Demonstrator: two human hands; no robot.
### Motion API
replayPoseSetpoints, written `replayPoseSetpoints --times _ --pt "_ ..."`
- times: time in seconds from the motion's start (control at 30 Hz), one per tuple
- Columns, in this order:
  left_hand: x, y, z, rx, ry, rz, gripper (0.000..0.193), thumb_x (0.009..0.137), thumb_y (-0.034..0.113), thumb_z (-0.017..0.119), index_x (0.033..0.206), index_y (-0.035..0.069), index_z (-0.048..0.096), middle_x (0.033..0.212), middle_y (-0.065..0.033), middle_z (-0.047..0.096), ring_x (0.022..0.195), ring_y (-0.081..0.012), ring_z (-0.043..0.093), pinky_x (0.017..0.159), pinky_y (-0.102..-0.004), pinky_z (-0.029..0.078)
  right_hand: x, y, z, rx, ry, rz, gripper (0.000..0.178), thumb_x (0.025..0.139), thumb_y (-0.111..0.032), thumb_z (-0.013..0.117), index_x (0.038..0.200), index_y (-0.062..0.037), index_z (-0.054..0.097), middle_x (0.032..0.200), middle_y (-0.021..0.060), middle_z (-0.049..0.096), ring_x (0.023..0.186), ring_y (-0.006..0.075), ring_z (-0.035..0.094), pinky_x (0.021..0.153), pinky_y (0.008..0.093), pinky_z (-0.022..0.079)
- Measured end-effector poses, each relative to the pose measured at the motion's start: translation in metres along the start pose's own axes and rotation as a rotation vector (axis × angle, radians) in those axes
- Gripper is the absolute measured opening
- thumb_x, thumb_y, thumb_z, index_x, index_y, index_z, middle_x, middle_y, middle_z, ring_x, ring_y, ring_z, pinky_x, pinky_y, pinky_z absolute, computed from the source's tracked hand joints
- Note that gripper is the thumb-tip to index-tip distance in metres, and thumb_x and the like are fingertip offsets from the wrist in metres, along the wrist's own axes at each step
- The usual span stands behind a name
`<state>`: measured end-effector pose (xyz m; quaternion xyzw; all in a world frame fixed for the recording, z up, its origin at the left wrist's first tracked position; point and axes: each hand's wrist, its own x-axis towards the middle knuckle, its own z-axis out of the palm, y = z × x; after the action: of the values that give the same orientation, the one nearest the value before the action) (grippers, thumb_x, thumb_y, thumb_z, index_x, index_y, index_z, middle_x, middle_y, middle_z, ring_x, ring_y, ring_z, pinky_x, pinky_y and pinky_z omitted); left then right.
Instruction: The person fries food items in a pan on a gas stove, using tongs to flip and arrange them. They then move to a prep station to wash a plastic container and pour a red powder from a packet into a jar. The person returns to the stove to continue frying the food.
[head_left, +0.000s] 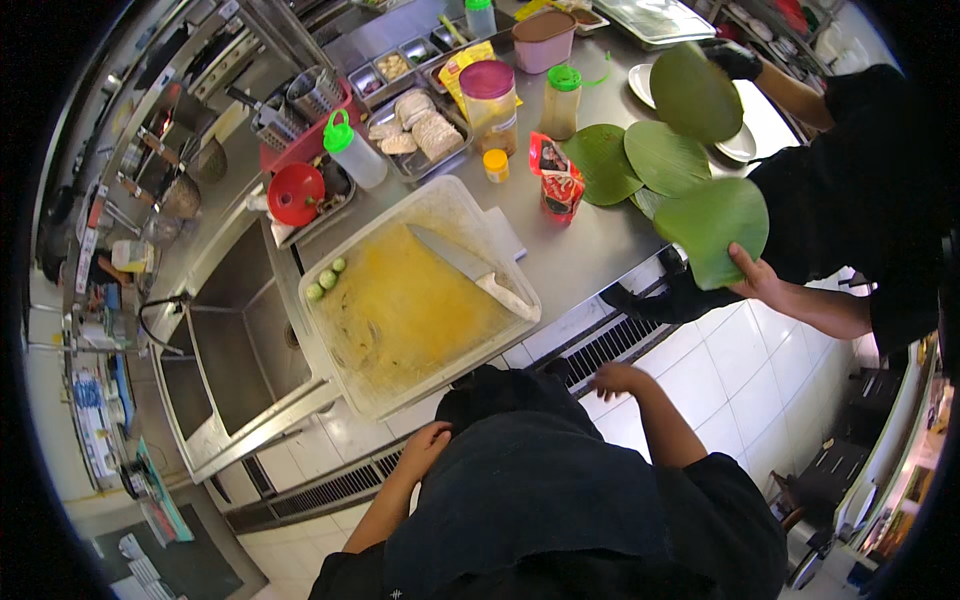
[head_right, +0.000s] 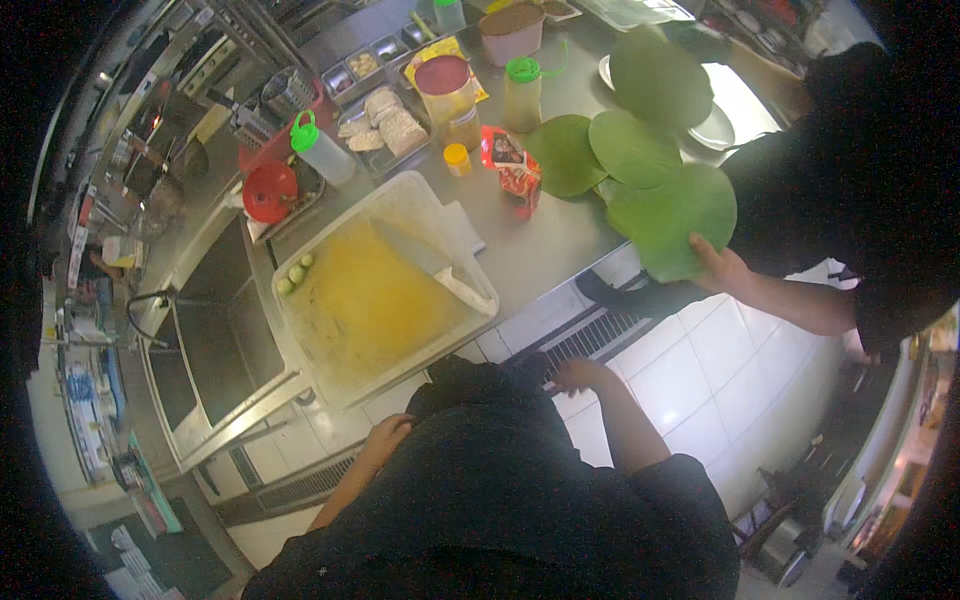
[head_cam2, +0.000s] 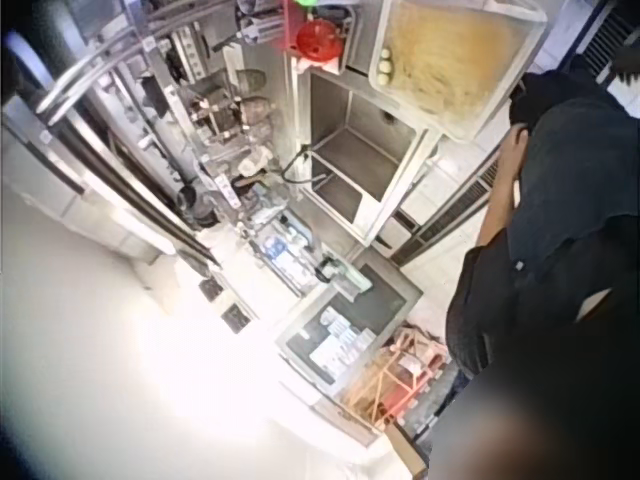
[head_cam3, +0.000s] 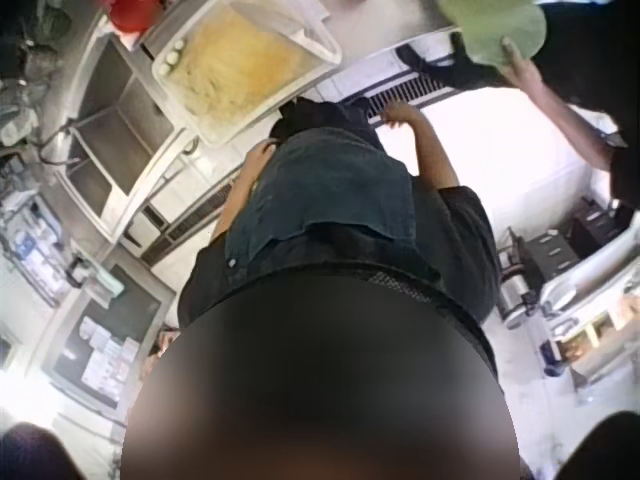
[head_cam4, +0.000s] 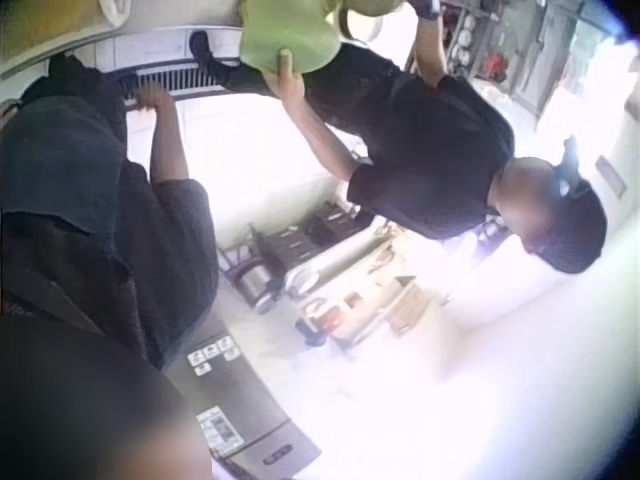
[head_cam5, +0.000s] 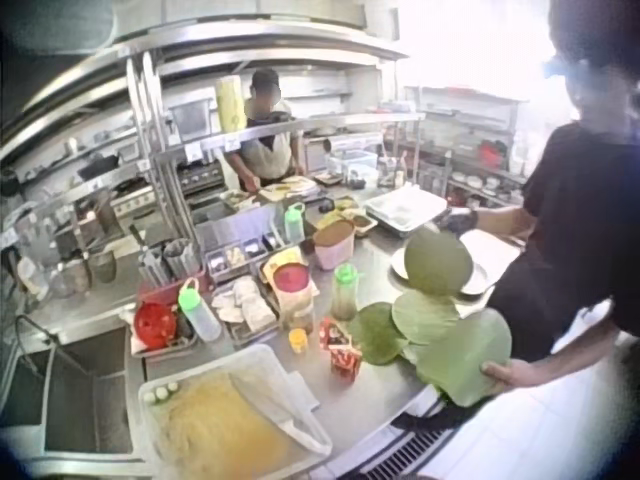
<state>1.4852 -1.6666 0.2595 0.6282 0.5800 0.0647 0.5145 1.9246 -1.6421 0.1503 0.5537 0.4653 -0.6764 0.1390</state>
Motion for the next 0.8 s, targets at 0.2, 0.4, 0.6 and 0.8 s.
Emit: replayPoseSetpoints --times 0.2,0.4,0.6,0.8 --pt "-0.061 -0.165 0.065 -0.04 0.126 -0.33 0.045 0.089 0.037 0.046 0.109 -0.002 0.058 0.101 -0.0205 0.061 0.096 -0.0274 0.058 0.082 -0.0368 0.044 -0.076 -0.179 -0.092 -0.099 1.36 -0.567 0.022 0.08 -0.02 0.061 0.095 -0.0046 0.058 0.071 0.0146 0.058 0.067 0.0317 0.058 0.059 0.0409 0.044" --pt "-0.124 -0.264 0.096 -0.323 -0.003 -0.574 0.038 0.088 0.034 0.048 0.107 0.002 0.059 0.104 -0.0145 0.06 0.091 -0.0254 0.058 0.076 -0.0352 0.045 -0.084 -0.252 -0.155 -0.329 1.715 -0.436 0.042 0.075 -0.028 0.065 0.109 -0.007 0.054 0.101 0.0196 0.052 0.097 0.0349 0.053 0.078 0.0443 0.046" --pt "-0.19 -0.394 0.141 -0.236 0.039 -0.597 0.033 0.087 0.035 0.05 0.107 0.009 0.056 0.1 -0.0098 0.059 0.085 -0.0223 0.058 0.072 -0.0387 0.045 -0.095 -0.268 -0.168 -0.181 1.625 -0.46 0.046 0.077 -0.04 0.064 0.103 -0.0028 0.061 0.093 0.0192 0.061 0.087 0.0324 0.06 0.076 0.039 0.047" --pt "-0.218 -0.392 0.093 -0.467 0.151 -0.711 0.033 0.087 0.035 0.051 0.109 0.01 0.054 0.098 -0.0089 0.058 0.084 -0.0226 0.058 0.073 -0.0417 0.046 -0.1 -0.271 -0.222 0.015 1.576 -0.393 0.047 0.08 -0.041 0.06 0.101 0.0009 0.064 0.095 0.0194 0.065 0.089 0.0276 0.062 0.077 0.0346 0.046"
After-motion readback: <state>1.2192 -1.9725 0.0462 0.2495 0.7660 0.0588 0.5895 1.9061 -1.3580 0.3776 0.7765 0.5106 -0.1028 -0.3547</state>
